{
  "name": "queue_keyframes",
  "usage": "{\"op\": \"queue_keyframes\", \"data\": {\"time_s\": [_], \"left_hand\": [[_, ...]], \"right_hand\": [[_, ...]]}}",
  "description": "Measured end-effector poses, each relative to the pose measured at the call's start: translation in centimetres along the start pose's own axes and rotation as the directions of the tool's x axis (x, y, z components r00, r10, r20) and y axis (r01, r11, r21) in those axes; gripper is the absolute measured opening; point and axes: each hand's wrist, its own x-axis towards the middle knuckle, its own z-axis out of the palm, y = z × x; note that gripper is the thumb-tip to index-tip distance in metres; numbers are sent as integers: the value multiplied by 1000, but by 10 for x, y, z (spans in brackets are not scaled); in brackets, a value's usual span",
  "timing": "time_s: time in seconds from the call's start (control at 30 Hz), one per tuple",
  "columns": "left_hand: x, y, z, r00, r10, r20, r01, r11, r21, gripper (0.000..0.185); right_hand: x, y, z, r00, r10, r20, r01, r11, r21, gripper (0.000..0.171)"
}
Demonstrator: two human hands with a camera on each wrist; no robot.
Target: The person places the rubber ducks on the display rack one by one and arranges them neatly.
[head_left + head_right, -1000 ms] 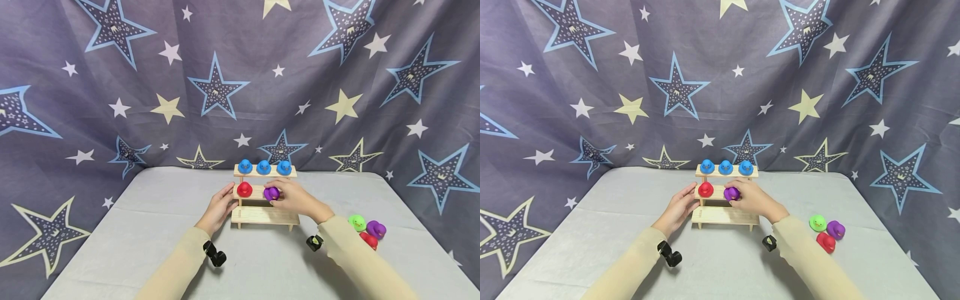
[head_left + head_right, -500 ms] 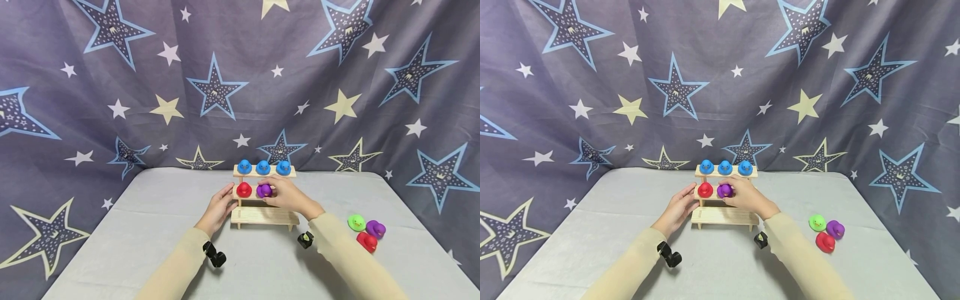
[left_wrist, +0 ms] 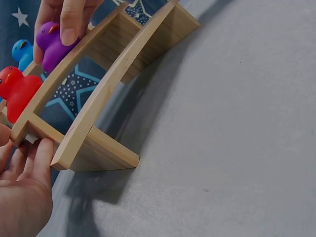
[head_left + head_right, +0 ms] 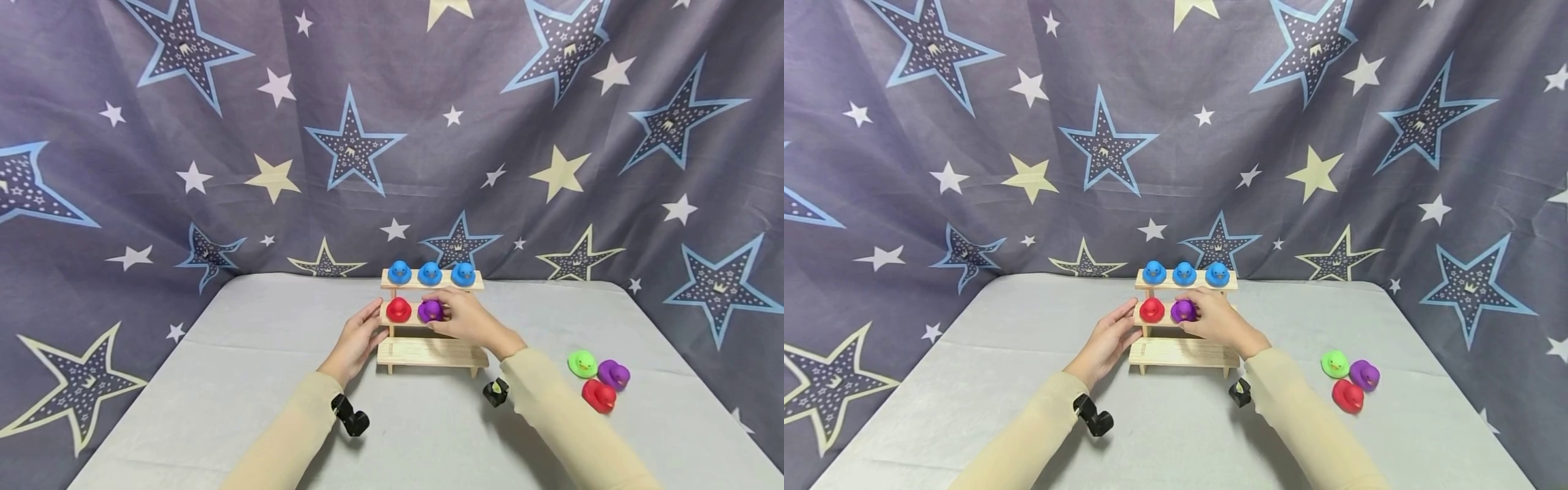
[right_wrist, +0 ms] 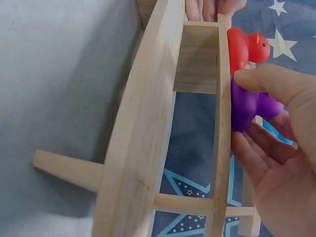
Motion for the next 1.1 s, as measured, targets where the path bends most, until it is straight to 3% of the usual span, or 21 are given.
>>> {"op": "queue_keyframes", "data": {"time_s": [0.3,0.83,1.1], "left_hand": [[-1,0,0,1000,-5,-10,5,1000,-3,53],[0,-1,0,1000,0,-13,0,1000,-2,54],[-1,0,1,1000,1,-11,-1,1000,-3,54]], "right_hand": [[0,4,3,999,30,13,-31,997,64,52],[-1,3,1,999,42,24,-44,998,44,57],[-5,6,-3,997,79,26,-81,991,107,58]]}}
